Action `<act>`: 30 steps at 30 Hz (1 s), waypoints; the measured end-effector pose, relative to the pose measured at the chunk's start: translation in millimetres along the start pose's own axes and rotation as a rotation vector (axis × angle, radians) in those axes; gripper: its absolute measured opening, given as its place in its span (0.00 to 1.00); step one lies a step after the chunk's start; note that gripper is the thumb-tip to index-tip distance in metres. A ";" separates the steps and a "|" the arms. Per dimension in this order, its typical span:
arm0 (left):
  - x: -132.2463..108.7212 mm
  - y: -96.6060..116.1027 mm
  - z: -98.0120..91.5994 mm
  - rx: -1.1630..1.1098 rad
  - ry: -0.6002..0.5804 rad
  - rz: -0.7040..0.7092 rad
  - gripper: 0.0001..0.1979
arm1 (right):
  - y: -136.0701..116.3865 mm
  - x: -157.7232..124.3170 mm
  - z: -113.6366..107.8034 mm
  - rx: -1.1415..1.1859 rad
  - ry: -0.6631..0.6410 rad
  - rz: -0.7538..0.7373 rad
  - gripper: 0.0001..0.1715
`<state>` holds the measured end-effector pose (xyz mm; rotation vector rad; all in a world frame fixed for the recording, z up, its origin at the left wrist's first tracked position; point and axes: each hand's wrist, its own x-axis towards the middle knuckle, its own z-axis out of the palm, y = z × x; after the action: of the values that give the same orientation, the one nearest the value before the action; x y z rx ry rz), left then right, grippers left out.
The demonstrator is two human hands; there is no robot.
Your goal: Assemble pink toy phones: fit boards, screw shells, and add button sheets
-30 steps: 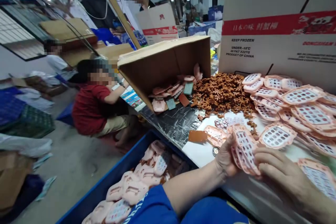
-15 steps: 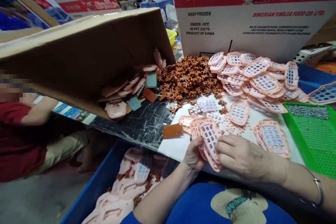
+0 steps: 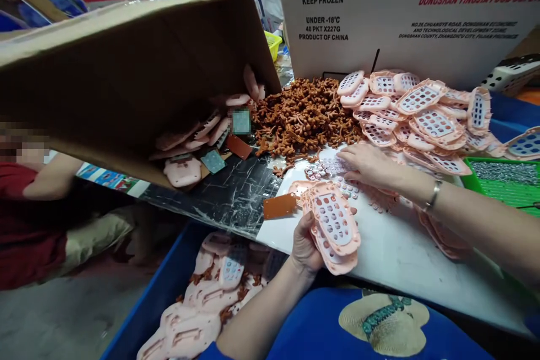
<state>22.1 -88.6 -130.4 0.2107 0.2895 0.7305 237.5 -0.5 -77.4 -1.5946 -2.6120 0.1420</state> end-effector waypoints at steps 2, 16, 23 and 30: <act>0.0 -1.4 -0.9 0.007 0.018 0.021 0.44 | 11.6 12.3 6.8 0.012 -0.069 0.000 0.06; 9.8 -7.4 9.4 0.034 0.061 0.078 0.34 | 23.9 -4.9 -13.8 0.550 0.097 0.229 0.22; 17.9 -20.1 18.5 0.028 0.086 0.058 0.32 | -5.9 -33.8 -28.2 1.508 0.115 0.533 0.19; 19.0 -30.4 24.6 0.062 0.107 0.055 0.33 | -27.1 -70.6 -29.0 1.611 0.047 0.479 0.24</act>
<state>62.7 -99.9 -119.6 0.2393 0.4102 0.7889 249.1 -74.5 -46.7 -1.2643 -1.0698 1.6066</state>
